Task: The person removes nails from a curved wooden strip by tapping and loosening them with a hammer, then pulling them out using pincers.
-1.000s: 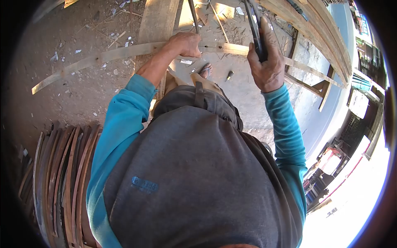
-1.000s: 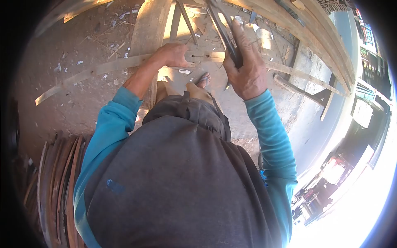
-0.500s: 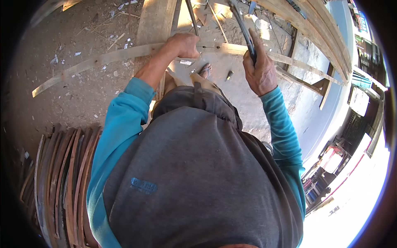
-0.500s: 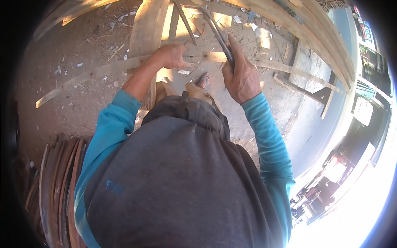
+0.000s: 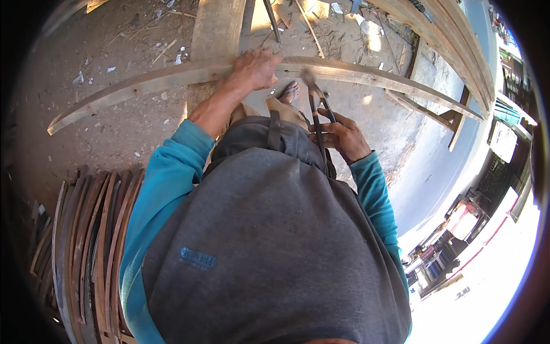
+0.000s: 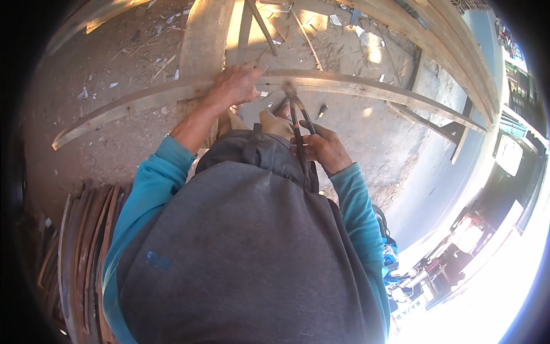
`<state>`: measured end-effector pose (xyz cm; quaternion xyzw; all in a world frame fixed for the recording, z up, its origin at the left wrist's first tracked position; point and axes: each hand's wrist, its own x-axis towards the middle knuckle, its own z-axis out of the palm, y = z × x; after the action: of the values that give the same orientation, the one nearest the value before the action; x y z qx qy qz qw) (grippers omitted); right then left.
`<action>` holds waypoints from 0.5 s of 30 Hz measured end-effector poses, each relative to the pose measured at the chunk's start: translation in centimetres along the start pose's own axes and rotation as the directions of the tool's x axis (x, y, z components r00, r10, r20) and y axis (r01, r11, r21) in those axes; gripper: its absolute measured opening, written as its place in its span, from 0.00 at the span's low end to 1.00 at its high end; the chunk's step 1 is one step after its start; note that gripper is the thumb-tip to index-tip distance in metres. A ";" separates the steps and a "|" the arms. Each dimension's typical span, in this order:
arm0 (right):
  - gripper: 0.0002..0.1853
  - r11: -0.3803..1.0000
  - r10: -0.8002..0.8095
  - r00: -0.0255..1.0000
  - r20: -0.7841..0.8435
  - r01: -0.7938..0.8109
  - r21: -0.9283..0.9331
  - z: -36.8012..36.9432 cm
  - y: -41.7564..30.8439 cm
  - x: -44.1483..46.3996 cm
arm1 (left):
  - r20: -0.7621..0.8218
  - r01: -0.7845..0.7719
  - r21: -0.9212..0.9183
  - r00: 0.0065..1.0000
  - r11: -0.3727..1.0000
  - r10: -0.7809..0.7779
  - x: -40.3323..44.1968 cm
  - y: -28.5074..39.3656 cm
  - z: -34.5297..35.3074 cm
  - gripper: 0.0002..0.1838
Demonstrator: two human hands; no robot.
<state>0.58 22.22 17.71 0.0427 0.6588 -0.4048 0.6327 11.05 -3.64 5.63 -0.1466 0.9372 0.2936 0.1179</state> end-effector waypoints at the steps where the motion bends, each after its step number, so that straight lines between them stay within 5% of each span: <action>1: 0.31 0.999 0.018 1.000 -0.006 -0.017 0.035 0.3 -0.2 0.1 | 0.007 0.000 0.001 1.000 1.000 0.000 -0.2 0.1 0.1 0.32; 6: 0.30 0.981 0.066 0.996 0.055 -0.075 0.177 0.0 0.0 0.4 | -0.043 -0.016 0.066 0.999 0.998 0.019 -0.7 0.4 1.5 0.40; 15: 0.23 0.943 0.059 0.997 0.056 -0.074 0.325 2.9 0.9 0.4 | -0.221 -0.082 0.126 0.969 0.989 0.108 -0.8 -0.3 3.7 0.38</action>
<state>3.30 20.91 17.32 0.1599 0.5660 -0.4879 0.6450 12.40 -1.52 2.77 -0.1271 0.9659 0.2254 0.0042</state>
